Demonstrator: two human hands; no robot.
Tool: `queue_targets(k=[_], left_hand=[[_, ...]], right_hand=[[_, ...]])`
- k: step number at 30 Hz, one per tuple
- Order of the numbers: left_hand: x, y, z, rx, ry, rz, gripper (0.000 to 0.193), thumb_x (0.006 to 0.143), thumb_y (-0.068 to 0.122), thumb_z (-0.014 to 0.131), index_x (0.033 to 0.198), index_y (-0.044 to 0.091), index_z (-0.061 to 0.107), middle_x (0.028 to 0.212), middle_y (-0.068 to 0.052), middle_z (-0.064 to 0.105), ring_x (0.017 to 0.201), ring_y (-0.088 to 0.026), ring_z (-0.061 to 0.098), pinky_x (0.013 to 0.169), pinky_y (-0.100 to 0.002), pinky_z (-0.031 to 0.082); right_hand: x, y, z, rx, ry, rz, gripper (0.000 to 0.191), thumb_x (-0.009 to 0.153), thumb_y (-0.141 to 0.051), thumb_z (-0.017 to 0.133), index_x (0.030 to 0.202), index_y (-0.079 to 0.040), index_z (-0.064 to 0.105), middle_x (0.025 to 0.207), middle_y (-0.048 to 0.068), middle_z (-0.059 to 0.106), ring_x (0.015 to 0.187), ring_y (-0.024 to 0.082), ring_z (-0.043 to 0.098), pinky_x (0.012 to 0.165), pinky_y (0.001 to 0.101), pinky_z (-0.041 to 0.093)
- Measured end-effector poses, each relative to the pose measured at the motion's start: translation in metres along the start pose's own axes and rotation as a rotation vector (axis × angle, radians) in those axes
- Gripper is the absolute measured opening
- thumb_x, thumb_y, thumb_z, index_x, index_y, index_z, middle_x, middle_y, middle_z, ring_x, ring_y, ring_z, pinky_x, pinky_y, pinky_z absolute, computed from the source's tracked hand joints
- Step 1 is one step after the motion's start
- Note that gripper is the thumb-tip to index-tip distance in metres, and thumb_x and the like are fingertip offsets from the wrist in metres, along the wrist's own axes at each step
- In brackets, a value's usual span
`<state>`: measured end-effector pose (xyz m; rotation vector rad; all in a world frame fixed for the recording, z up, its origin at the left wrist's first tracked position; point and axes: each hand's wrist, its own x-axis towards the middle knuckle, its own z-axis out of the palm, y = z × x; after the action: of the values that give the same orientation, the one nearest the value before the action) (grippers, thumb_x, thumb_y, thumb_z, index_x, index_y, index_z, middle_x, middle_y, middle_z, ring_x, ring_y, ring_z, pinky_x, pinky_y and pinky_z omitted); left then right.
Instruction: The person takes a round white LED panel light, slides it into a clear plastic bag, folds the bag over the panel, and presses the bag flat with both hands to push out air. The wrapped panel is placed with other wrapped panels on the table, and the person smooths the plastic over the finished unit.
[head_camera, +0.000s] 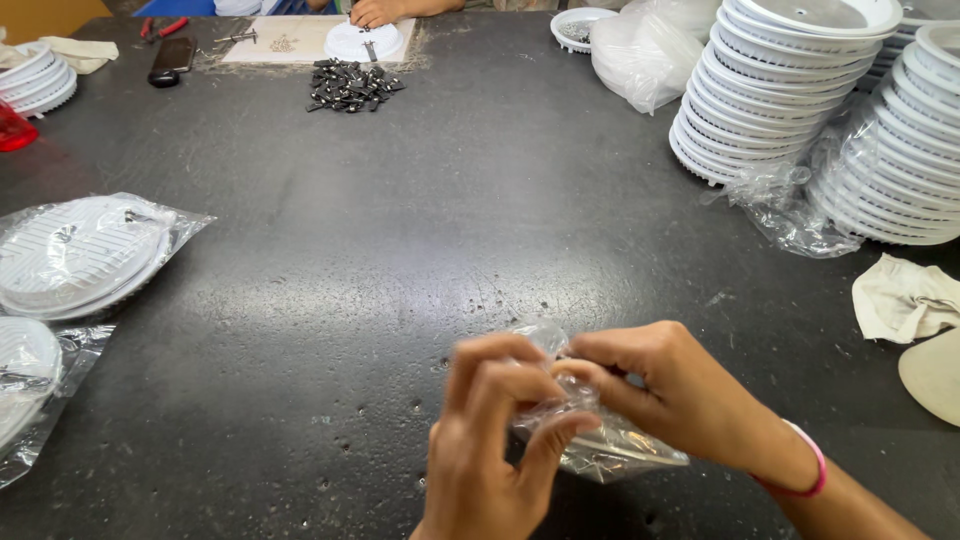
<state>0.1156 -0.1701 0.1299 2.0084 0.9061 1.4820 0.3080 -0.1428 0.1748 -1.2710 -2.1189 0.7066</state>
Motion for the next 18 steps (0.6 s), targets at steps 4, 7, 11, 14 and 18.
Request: queue_targets(k=[4, 7, 11, 14, 18], left_hand=[[0.015, 0.004, -0.02, 0.042, 0.09, -0.061, 0.082, 0.075, 0.045, 0.078, 0.138, 0.004, 0.046, 0.144, -0.017, 0.042, 0.1, -0.018, 0.063, 0.072, -0.028, 0.06], [0.022, 0.004, -0.029, 0.027, 0.008, -0.046, 0.082, 0.07, 0.04, 0.084, 0.137, 0.004, 0.052, 0.13, -0.012, 0.056, 0.098, -0.019, 0.063, 0.074, -0.031, 0.057], [0.022, -0.004, -0.022, -0.058, -0.018, -0.063, 0.036, 0.076, 0.026, 0.09, 0.102, 0.013, 0.069, 0.102, -0.001, 0.07, 0.087, -0.013, 0.07, 0.069, -0.029, 0.061], [0.019, -0.011, -0.016, -0.012, 0.021, -0.039, 0.017, 0.087, 0.014, 0.083, 0.098, 0.013, 0.071, 0.097, 0.004, 0.073, 0.089, -0.009, 0.075, 0.072, -0.027, 0.065], [0.017, -0.015, -0.019, 0.081, 0.037, 0.142, 0.013, 0.087, 0.002, 0.078, 0.094, 0.011, 0.071, 0.098, 0.002, 0.073, 0.093, -0.013, 0.074, 0.072, -0.027, 0.063]], right_hand=[[-0.002, -0.002, 0.0, -0.028, -0.001, -0.02, 0.021, 0.089, -0.02, 0.069, 0.1, -0.006, 0.079, 0.062, 0.003, 0.07, 0.042, 0.011, 0.058, 0.04, 0.0308, 0.043], [-0.003, -0.005, 0.001, -0.018, -0.048, -0.03, 0.019, 0.09, -0.022, 0.069, 0.092, -0.005, 0.078, 0.059, 0.004, 0.068, 0.044, 0.012, 0.058, 0.042, 0.0316, 0.044], [0.0, -0.006, 0.001, -0.021, -0.072, -0.045, 0.021, 0.092, -0.023, 0.069, 0.095, -0.005, 0.078, 0.063, 0.007, 0.069, 0.049, 0.014, 0.062, 0.047, 0.0311, 0.048], [0.003, -0.004, -0.002, 0.059, -0.03, -0.125, 0.024, 0.094, -0.024, 0.066, 0.104, -0.006, 0.078, 0.072, 0.003, 0.078, 0.057, 0.01, 0.072, 0.051, 0.0274, 0.053], [0.006, 0.0, -0.005, 0.05, -0.021, -0.097, 0.026, 0.092, -0.029, 0.066, 0.099, -0.008, 0.08, 0.067, 0.002, 0.077, 0.055, 0.01, 0.071, 0.048, 0.0275, 0.052]])
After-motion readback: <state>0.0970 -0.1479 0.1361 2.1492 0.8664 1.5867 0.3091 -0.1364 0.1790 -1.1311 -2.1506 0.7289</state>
